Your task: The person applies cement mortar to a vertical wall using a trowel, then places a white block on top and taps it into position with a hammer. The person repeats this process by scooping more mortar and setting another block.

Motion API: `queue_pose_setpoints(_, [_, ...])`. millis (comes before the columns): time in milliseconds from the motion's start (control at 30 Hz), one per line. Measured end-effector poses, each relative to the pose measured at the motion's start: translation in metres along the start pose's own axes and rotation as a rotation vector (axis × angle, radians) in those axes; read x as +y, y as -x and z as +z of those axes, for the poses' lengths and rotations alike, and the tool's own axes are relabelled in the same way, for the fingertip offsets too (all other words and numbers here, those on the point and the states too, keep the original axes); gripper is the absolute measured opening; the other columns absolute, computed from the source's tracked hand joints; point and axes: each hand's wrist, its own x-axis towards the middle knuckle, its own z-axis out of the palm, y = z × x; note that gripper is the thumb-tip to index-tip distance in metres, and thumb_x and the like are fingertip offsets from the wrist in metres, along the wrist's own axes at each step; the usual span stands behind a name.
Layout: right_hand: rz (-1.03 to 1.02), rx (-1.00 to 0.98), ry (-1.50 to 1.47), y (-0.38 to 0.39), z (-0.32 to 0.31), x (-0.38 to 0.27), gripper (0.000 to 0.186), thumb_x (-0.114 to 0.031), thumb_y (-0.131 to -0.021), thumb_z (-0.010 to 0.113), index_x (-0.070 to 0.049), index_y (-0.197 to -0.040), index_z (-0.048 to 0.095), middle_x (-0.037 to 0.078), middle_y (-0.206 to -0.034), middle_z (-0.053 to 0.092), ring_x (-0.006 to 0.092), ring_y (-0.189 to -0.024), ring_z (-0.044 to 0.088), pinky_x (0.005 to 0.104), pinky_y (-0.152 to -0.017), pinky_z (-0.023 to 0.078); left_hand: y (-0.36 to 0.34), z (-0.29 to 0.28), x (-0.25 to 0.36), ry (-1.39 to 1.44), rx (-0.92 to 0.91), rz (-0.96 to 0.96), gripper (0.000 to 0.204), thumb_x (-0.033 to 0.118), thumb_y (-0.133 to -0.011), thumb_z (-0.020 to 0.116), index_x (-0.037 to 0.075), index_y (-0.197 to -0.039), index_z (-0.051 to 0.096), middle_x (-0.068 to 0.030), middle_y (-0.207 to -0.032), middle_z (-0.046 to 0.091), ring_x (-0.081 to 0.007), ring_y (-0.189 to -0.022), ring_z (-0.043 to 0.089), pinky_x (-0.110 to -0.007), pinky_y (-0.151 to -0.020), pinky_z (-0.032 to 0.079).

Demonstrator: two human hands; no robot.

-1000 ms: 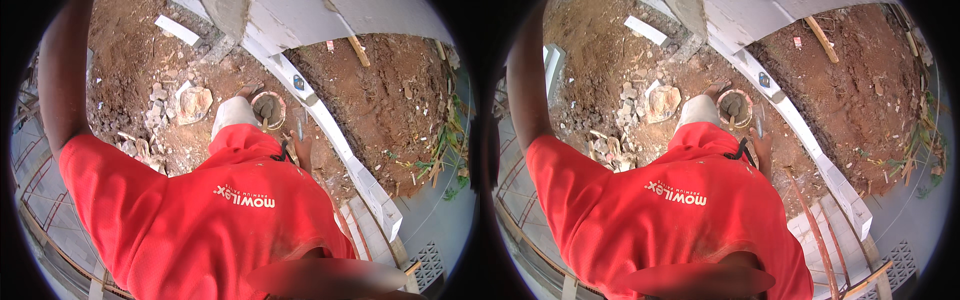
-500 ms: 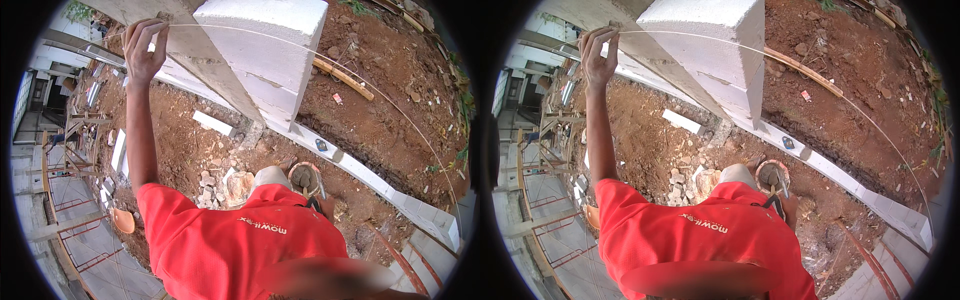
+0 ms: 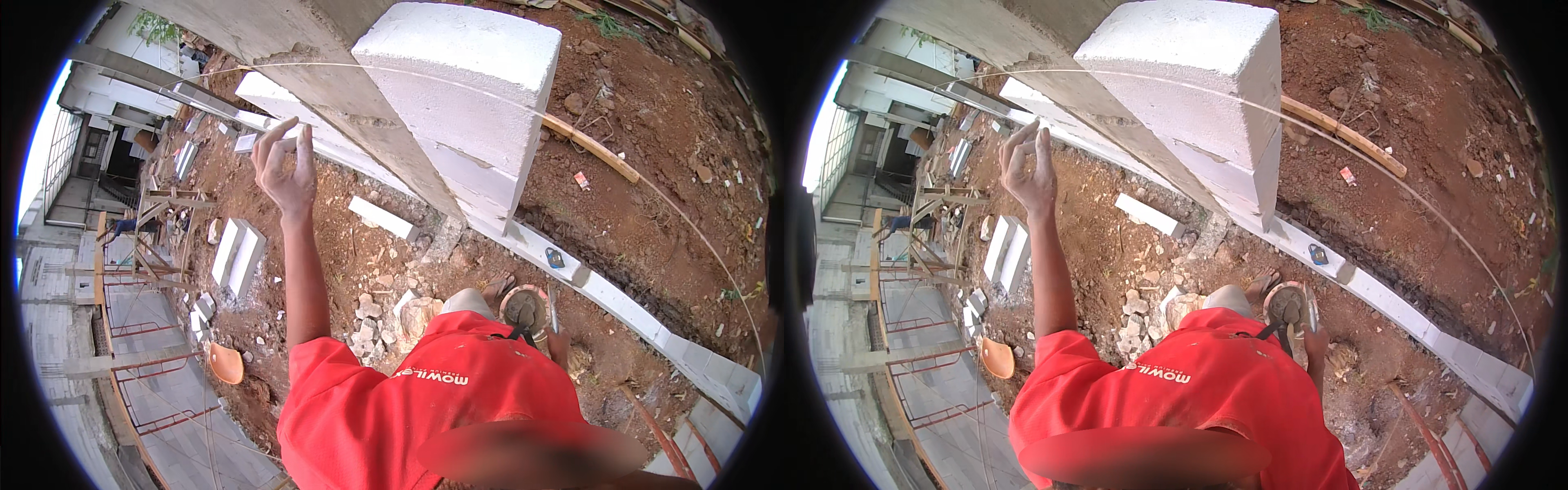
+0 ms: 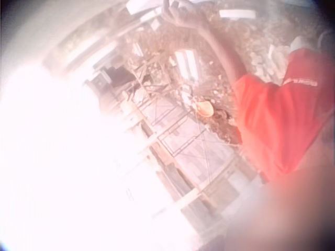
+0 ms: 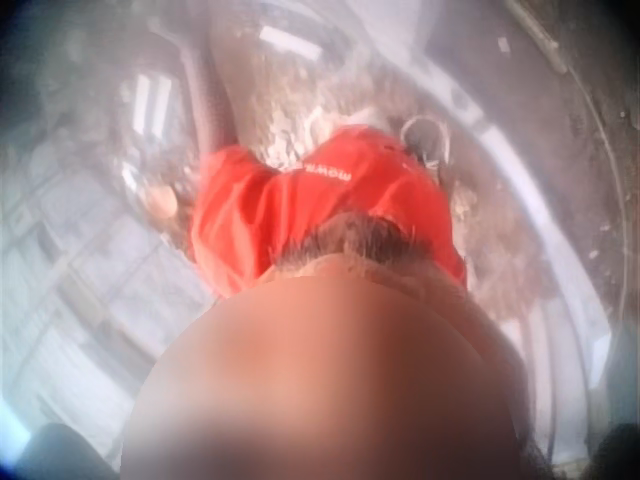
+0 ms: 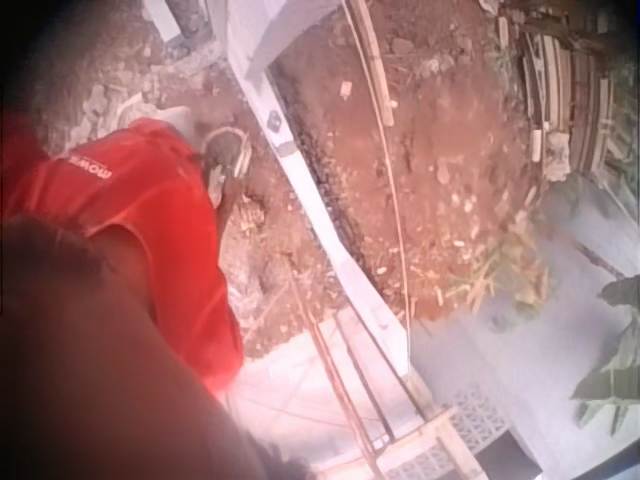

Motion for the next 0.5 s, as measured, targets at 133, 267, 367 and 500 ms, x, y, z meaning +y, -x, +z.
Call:
queue_pose_setpoints(133, [-0.041,0.017,-0.075,-0.009,0.011,-0.03,0.046,-0.041,-0.087,0.075,0.003,-0.098,0.073,0.021,-0.077,0.068,0.0332,-0.073,0.069,0.0483,-0.071,0.051,0.013,0.057,0.096,0.267,-0.029,-0.053,0.056,0.02,-0.094,0.076,0.004,-0.143,0.057,-0.0204,-0.158,0.045,-0.0336,-0.147,0.041,-0.05,-0.119,0.036])
queue_pose_setpoints(267, [-0.117,0.016,-0.073,-0.029,0.032,-0.035,0.048,-0.043,-0.087,0.076,0.004,-0.097,0.073,0.024,-0.081,0.07,0.0373,-0.079,0.071,0.0497,-0.075,0.052,-0.001,0.104,0.133,0.452,0.104,-0.118,0.072,0.033,-0.105,0.059,0.0,-0.162,0.029,-0.0229,-0.17,0.022,-0.0331,-0.16,0.017,-0.053,-0.127,0.022])
queue_pose_setpoints(367, [-0.092,0.033,-0.162,-0.025,0.035,-0.043,0.053,-0.047,-0.085,0.077,0.004,-0.101,0.074,0.029,-0.089,0.072,0.046,-0.087,0.072,0.051,-0.078,0.054,-0.007,0.121,0.125,0.371,0.12,-0.122,0.074,0.039,-0.109,0.048,0.0,-0.165,0.019,-0.0228,-0.172,0.014,-0.0325,-0.161,0.01,-0.052,-0.128,0.018])
queue_pose_setpoints(500, [-0.029,-0.02,-0.098,-0.026,0.04,-0.012,0.054,-0.047,-0.083,0.078,0.004,-0.102,0.075,0.03,-0.091,0.072,0.046,-0.088,0.072,0.0515,-0.078,0.054,-0.003,0.124,0.12,0.324,0.137,-0.148,0.074,0.044,-0.111,0.041,0.001,-0.165,0.017,-0.0221,-0.171,0.015,-0.0315,-0.161,0.011,-0.051,-0.13,0.014])
